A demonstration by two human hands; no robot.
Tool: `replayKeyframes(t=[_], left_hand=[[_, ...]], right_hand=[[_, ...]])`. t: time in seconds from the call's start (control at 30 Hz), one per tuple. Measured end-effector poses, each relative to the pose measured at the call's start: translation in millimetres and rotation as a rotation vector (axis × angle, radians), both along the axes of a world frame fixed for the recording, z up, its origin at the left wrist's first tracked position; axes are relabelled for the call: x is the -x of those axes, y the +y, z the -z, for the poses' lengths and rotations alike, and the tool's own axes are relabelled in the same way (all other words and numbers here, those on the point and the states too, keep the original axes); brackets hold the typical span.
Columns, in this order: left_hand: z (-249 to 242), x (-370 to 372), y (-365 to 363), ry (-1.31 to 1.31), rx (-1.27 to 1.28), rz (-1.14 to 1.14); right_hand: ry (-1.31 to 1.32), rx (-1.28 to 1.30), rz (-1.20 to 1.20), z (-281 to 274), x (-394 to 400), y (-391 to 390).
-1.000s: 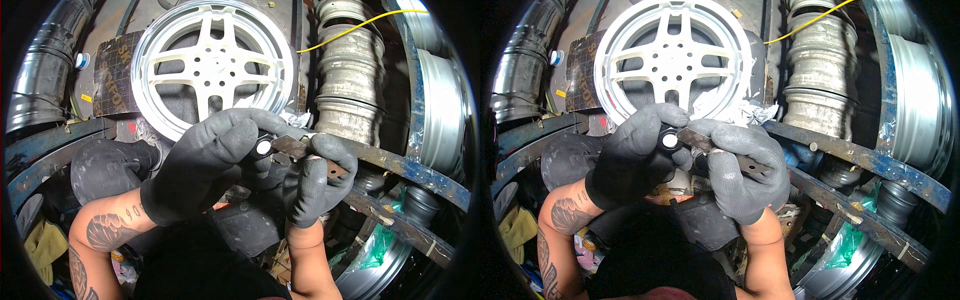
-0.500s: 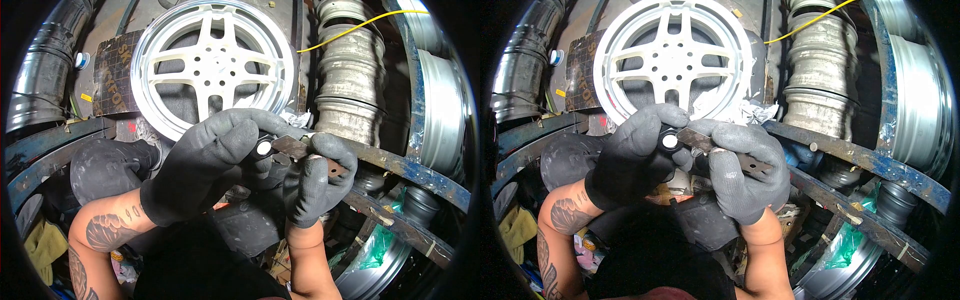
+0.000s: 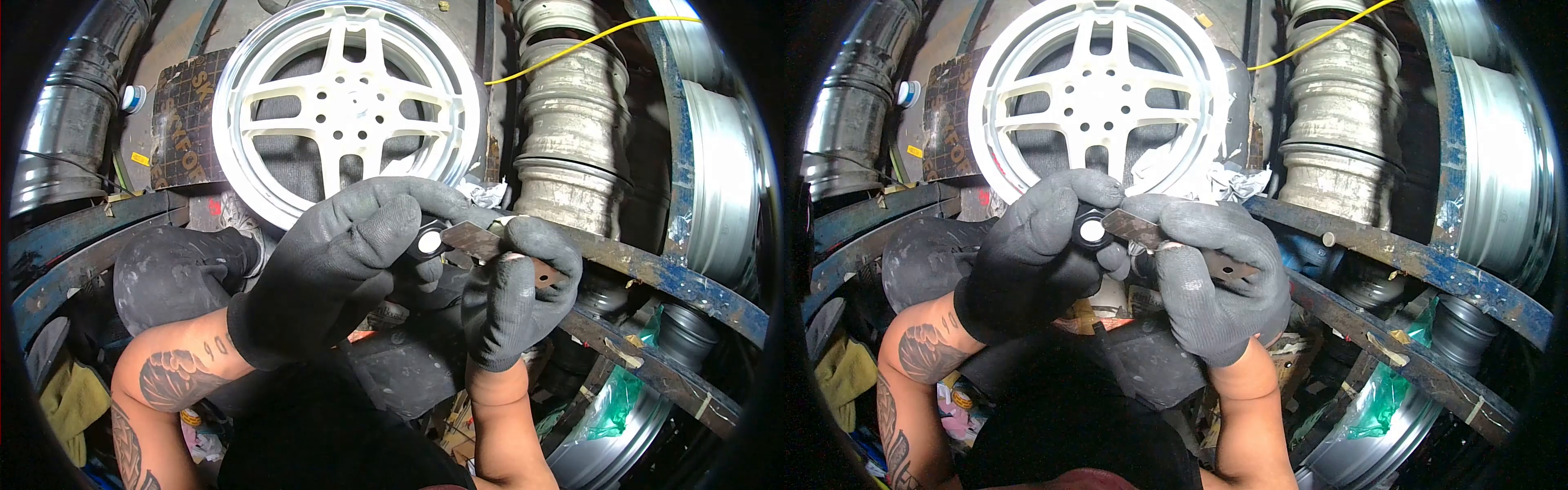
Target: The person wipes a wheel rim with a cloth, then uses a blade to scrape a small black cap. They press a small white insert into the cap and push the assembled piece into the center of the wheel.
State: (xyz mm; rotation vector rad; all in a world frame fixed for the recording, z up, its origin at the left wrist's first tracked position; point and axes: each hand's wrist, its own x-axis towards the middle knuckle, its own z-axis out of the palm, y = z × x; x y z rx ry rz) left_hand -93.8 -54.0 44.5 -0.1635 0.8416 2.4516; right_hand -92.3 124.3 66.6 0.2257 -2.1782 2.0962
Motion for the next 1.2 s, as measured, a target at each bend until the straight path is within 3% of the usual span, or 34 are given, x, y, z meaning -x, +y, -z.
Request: replayKeyframes(t=[0.07, 0.17, 0.23, 0.3, 0.53, 0.7, 0.77, 0.83, 0.97, 1.2], left_hand=[[-5, 3, -2, -0.065, -0.065, 0.030], [3, 1, 0, 0.186, 0.130, 0.039], [3, 0, 1, 0.197, 0.171, 0.041], [-5, 1, 2, -0.057, 0.023, 0.047], [-2, 1, 1, 0.052, 0.117, 0.050], [-7, 3, -2, -0.112, -0.055, 0.064], [6, 0, 3, 0.173, 0.072, -0.005], [10, -3, 2, 0.278, 0.187, 0.007], [-10, 7, -5, 0.113, 0.190, 0.104], [1, -3, 2, 0.121, 0.083, -0.011]], right_hand=[[0.006, 0.034, 0.015, 0, 0, -1], [0.006, 0.022, 0.055, 1, -3, -3], [-0.007, -0.038, 0.046, 0, -3, 1], [-0.027, -0.052, 0.028, -1, -3, 2], [-0.014, -0.024, -0.009, -2, 0, 0], [-0.010, -0.049, 0.012, -2, -1, 0], [0.005, -0.044, 0.018, -1, -1, -1], [0.015, -0.018, 0.015, 2, 0, -1], [-0.002, -0.035, 0.023, 2, 0, -1], [0.023, -0.052, 0.082, 2, -2, -4]])
